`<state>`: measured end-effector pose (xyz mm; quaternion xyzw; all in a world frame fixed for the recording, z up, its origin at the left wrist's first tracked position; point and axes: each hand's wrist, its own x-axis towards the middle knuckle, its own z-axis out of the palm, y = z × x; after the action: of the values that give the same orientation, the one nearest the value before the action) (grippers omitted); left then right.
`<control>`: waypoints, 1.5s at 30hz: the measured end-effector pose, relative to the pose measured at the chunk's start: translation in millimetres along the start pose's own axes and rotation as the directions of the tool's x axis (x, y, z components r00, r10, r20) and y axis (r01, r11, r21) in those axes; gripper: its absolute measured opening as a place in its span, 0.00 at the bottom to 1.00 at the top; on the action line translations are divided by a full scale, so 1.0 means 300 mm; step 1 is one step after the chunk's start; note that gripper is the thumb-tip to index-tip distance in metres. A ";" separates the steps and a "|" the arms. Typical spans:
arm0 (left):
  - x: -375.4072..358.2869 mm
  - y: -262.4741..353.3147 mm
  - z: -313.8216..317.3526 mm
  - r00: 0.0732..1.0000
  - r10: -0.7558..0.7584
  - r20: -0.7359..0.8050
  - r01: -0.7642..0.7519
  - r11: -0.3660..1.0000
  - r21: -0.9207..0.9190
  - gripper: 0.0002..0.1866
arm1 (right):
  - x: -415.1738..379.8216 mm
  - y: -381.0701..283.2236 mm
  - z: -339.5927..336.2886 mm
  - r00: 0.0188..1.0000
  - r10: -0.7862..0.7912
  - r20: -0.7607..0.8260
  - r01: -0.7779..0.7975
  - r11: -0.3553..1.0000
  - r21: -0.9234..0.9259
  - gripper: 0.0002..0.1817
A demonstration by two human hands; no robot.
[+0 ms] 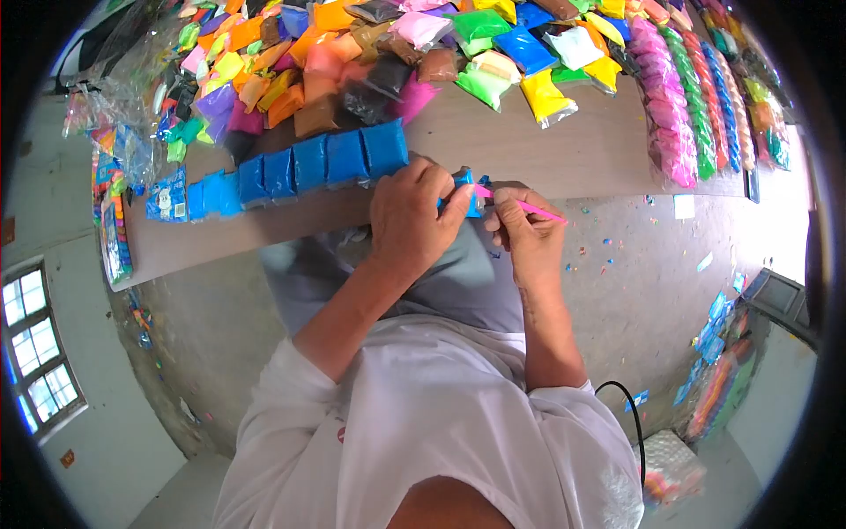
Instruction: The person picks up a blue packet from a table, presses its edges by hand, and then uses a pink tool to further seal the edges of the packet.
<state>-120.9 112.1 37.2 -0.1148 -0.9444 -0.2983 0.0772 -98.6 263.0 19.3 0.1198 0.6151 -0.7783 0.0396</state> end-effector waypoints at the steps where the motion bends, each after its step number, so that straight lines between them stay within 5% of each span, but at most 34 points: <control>1: -0.002 -0.004 0.003 1.000 0.003 0.003 -0.003 1.000 0.001 0.12 | 0.000 -0.002 -0.003 1.000 0.025 -0.004 -0.025 0.999 0.048 0.08; 7: -0.015 -0.033 0.011 0.994 0.081 -0.068 -0.082 0.997 0.000 0.11 | -0.004 0.002 -0.010 0.998 0.066 0.000 -0.066 0.995 0.073 0.09; 17: -0.039 -0.018 -0.037 0.990 0.138 0.031 -0.135 0.988 -0.076 0.17 | -0.006 0.030 -0.024 0.985 0.162 0.054 -0.170 0.941 0.291 0.10; 19: -0.043 -0.018 -0.031 0.989 0.146 0.026 -0.144 0.988 -0.059 0.19 | -0.014 0.025 -0.011 0.989 0.076 -0.124 -0.051 0.980 0.190 0.10; 25: -0.051 -0.012 -0.007 0.983 0.183 -0.006 -0.183 0.983 0.023 0.24 | -0.040 0.022 -0.017 0.995 -0.013 -0.098 0.011 1.000 -0.026 0.09; 37: -0.050 -0.011 0.016 0.975 0.223 0.012 -0.223 0.965 0.137 0.22 | -0.032 0.034 -0.038 0.991 0.077 -0.111 -0.058 0.985 0.165 0.08; 45: -0.024 0.007 0.009 0.970 0.228 0.080 -0.238 0.959 0.156 0.21 | -0.021 0.036 -0.047 0.993 0.089 -0.079 -0.079 0.990 0.119 0.09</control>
<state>-113.8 114.1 34.6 -0.2275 -0.9475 -0.2048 0.0922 -88.2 273.6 7.6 0.1802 0.5645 -0.8045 0.0396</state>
